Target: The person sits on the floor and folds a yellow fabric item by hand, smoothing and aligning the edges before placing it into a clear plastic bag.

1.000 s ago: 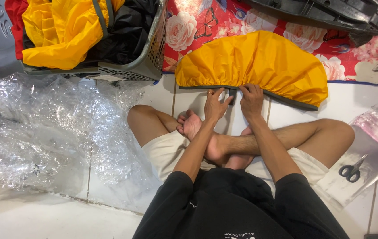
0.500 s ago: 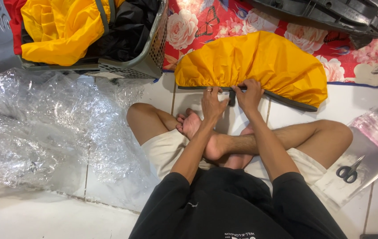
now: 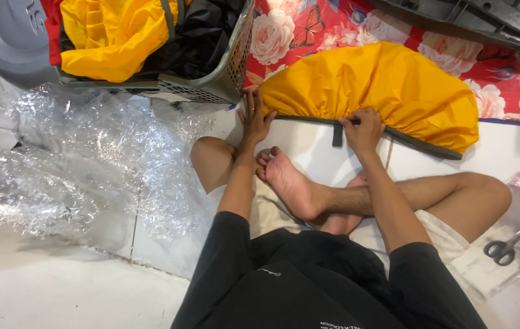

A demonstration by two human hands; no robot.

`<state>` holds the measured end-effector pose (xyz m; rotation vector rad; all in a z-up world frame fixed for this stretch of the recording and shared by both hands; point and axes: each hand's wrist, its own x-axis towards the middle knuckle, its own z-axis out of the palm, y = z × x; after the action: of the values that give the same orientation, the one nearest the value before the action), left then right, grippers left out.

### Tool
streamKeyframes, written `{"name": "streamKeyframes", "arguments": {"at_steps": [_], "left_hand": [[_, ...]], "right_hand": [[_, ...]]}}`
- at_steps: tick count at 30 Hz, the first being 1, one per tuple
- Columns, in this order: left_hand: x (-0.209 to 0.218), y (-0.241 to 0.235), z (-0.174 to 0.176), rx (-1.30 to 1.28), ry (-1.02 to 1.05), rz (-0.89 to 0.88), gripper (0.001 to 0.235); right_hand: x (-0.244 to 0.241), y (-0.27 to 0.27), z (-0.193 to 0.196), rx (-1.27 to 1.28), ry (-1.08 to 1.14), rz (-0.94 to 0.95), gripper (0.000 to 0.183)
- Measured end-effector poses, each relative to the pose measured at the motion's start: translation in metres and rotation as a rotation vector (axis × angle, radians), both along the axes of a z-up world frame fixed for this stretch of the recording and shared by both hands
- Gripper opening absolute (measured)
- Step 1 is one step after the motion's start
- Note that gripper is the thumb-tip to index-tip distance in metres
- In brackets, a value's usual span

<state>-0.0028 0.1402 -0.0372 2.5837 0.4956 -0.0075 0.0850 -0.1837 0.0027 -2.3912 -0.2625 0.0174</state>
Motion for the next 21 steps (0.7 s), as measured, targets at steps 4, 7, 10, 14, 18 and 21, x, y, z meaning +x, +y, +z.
{"name": "streamKeyframes", "arguments": {"at_steps": [4, 7, 10, 14, 18, 21], "left_hand": [[0.001, -0.018, 0.034, -0.078, -0.06, 0.143, 0.083], [0.008, -0.046, 0.04, 0.038, -0.278, 0.211, 0.059], [0.027, -0.107, 0.05, 0.0, -0.378, -0.11, 0.045], [0.043, -0.175, 0.034, 0.0, -0.019, -0.691, 0.076], [0.043, -0.186, 0.013, 0.01, 0.034, -0.681, 0.081], [0.039, -0.185, 0.009, 0.062, 0.046, -0.641, 0.07]], "right_hand": [[0.002, -0.002, -0.009, -0.026, -0.018, -0.014, 0.02], [0.005, -0.003, -0.018, -0.034, -0.05, -0.021, 0.021], [0.004, -0.007, -0.017, -0.05, -0.085, -0.029, 0.019], [0.006, -0.011, -0.037, -0.081, -0.094, 0.02, 0.011], [0.014, -0.02, -0.033, 0.031, -0.035, 0.052, 0.012], [0.015, -0.03, -0.017, 0.02, 0.061, 0.112, 0.006]]}}
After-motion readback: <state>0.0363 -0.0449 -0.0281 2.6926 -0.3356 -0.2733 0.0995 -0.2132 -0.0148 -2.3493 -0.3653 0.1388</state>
